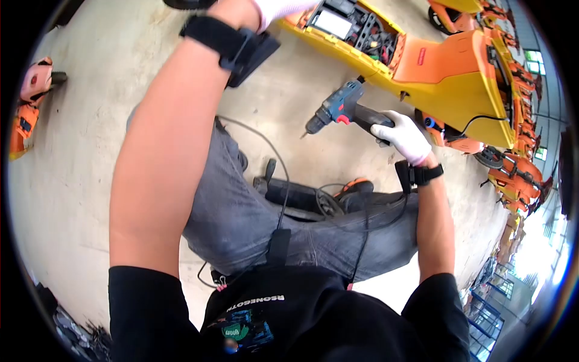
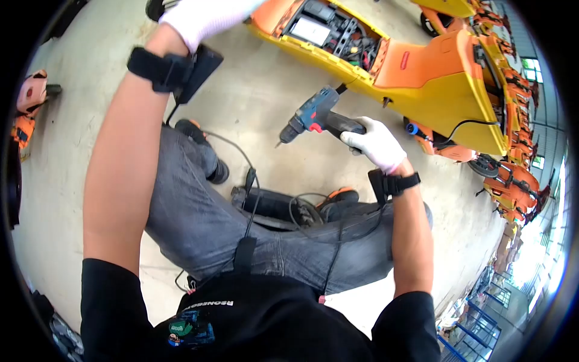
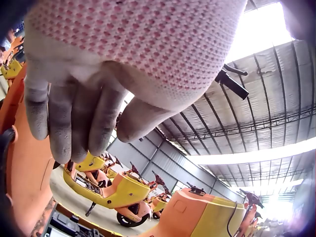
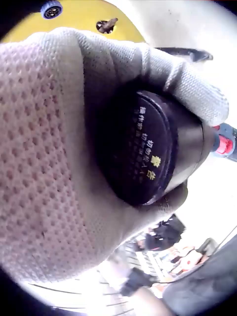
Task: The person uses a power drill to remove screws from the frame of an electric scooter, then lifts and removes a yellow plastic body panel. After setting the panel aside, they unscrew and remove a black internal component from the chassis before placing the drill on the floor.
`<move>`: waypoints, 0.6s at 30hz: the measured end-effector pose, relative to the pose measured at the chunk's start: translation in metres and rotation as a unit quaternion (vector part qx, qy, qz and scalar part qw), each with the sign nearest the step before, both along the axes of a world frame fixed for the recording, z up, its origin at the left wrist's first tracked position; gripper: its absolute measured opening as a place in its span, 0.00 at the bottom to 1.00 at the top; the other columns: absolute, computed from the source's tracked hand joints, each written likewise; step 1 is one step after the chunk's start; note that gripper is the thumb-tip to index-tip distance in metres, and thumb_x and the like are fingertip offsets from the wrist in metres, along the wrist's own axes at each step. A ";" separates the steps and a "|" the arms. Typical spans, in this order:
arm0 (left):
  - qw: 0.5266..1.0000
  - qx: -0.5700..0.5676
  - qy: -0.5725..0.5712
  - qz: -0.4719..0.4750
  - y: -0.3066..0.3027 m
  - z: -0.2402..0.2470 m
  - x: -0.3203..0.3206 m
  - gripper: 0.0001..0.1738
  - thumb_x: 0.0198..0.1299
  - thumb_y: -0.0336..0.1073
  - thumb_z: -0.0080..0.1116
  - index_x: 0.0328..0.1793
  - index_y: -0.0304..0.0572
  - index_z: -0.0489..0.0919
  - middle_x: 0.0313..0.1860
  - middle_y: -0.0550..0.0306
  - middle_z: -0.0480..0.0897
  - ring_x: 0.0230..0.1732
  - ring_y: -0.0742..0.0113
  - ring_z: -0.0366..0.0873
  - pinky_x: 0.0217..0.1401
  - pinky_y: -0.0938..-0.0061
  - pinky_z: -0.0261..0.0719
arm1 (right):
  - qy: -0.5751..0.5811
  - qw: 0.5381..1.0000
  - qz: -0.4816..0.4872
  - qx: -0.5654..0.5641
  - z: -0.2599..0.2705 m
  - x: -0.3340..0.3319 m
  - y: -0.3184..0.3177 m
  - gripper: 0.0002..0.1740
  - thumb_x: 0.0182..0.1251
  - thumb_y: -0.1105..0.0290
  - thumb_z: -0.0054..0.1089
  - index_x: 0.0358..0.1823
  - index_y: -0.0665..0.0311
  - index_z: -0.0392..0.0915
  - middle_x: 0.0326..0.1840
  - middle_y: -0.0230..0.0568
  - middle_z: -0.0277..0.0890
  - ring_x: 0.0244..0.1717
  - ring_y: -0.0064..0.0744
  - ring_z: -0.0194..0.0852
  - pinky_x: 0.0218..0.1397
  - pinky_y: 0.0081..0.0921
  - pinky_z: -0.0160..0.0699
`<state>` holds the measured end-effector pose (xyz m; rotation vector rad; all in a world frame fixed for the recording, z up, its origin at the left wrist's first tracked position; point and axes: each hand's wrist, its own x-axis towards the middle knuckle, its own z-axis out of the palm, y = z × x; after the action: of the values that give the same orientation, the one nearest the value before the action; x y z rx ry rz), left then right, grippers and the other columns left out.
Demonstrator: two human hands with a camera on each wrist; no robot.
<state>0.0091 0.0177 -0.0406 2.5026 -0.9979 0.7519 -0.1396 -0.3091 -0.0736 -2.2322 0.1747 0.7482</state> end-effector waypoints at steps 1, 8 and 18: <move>1.000 -0.009 -0.004 -0.007 0.000 0.001 0.000 0.22 0.72 0.43 0.48 0.30 0.39 0.84 0.30 0.41 0.83 0.35 0.40 0.82 0.43 0.53 0.81 | -0.023 0.998 -0.045 0.047 0.005 -0.003 -0.007 0.31 0.65 0.62 0.69 0.61 0.79 0.75 0.37 0.38 0.81 0.33 0.22 0.77 0.39 0.22 0.78; 0.921 -0.149 0.360 0.013 -0.032 0.015 -0.019 0.35 0.73 0.62 0.50 0.47 0.30 0.84 0.39 0.35 0.85 0.43 0.42 0.84 0.52 0.61 0.79 | -0.234 0.922 -0.169 0.258 0.065 -0.032 0.012 0.40 0.60 0.65 0.71 0.71 0.75 0.66 0.53 0.43 0.79 0.45 0.27 0.81 0.53 0.25 0.79; 0.748 -0.221 0.592 -0.205 -0.043 0.001 -0.045 0.27 0.58 0.42 0.76 0.59 0.38 0.78 0.45 0.64 0.82 0.44 0.78 0.76 0.49 0.79 0.76 | -0.315 0.945 -0.011 0.091 0.056 -0.044 0.022 0.41 0.57 0.67 0.73 0.71 0.68 0.65 0.61 0.54 0.75 0.63 0.42 0.75 0.69 0.33 0.70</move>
<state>-0.0361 -0.0252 -0.0395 1.6463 -0.6611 -0.6549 -0.1841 -0.2871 -0.0177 -2.1686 -0.1778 0.0080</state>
